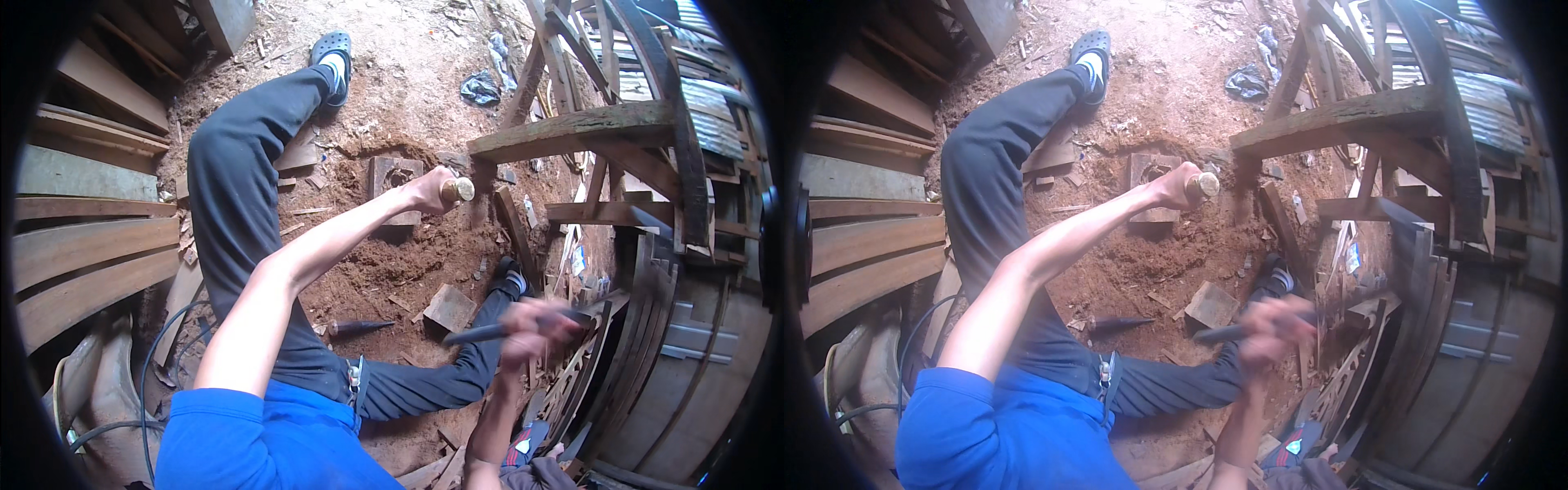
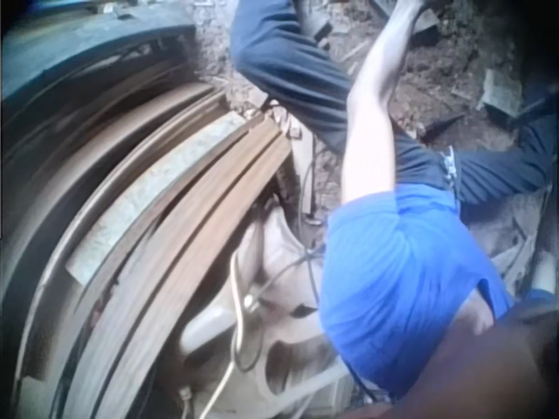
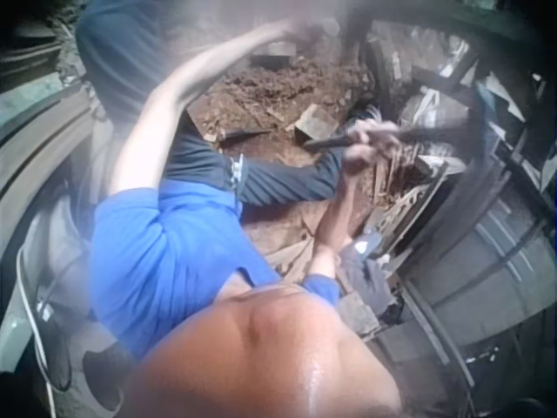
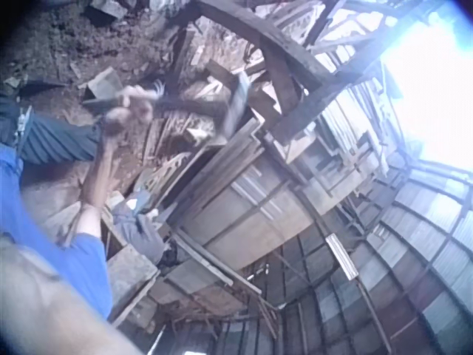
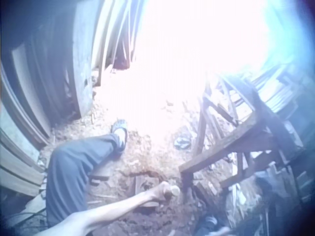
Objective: The person sits on the ground and repeatedly strikes a small wooden block with a hammer and chisel to carve a recessed area. The person adjusts the block and tool positions several times while continuing to chip away wood.
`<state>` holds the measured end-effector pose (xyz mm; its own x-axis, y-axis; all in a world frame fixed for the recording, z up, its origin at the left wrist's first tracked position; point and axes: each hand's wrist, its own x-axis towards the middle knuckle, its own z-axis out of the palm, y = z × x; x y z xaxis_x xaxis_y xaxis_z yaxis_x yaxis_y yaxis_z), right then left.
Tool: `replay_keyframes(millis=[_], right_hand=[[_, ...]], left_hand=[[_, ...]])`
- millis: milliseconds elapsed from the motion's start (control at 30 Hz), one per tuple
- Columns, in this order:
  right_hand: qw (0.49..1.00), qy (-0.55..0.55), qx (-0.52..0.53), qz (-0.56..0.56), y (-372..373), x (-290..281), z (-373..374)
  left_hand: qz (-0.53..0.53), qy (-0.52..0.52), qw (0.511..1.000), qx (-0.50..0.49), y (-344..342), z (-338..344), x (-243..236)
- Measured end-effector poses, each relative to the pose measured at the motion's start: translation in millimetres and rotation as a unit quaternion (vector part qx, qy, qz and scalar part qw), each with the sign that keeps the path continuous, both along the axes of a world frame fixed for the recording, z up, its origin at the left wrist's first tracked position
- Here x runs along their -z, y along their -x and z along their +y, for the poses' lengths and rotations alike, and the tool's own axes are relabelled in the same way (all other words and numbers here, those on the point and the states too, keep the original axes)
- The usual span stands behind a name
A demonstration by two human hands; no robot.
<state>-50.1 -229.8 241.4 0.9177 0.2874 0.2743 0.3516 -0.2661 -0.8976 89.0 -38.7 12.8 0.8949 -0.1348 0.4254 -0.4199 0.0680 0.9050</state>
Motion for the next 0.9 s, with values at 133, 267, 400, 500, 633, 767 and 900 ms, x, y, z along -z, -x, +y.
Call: replay_keyframes(millis=[133,267,400,500,633,767,900], right_hand=[[0.942,0.143,0.083,0.293,15,57,-11],[0.951,0.074,0.100,0.282,31,-1,-13],[0.988,-0.149,0.014,0.035,22,-51,6],[0.995,-0.044,-0.028,-0.086,10,-4,26],[0.914,0.141,0.093,0.369,13,27,15],[0.954,0.069,0.067,0.283,23,-25,-4],[0.967,-0.210,-0.062,0.134,17,-98,0]], left_hand=[[-0.020,0.008,1.000,-0.022,-6,-1,-7],[0.015,-0.066,0.998,0.008,-4,-2,0],[0.006,-0.022,1.000,-0.005,-4,-1,6],[0.018,-0.047,0.999,0.009,-8,0,3],[-0.048,-0.060,0.997,-0.032,-16,4,-3],[0.067,-0.042,0.997,0.007,-9,4,-7],[0.097,0.002,0.995,0.015,-4,7,-14]])
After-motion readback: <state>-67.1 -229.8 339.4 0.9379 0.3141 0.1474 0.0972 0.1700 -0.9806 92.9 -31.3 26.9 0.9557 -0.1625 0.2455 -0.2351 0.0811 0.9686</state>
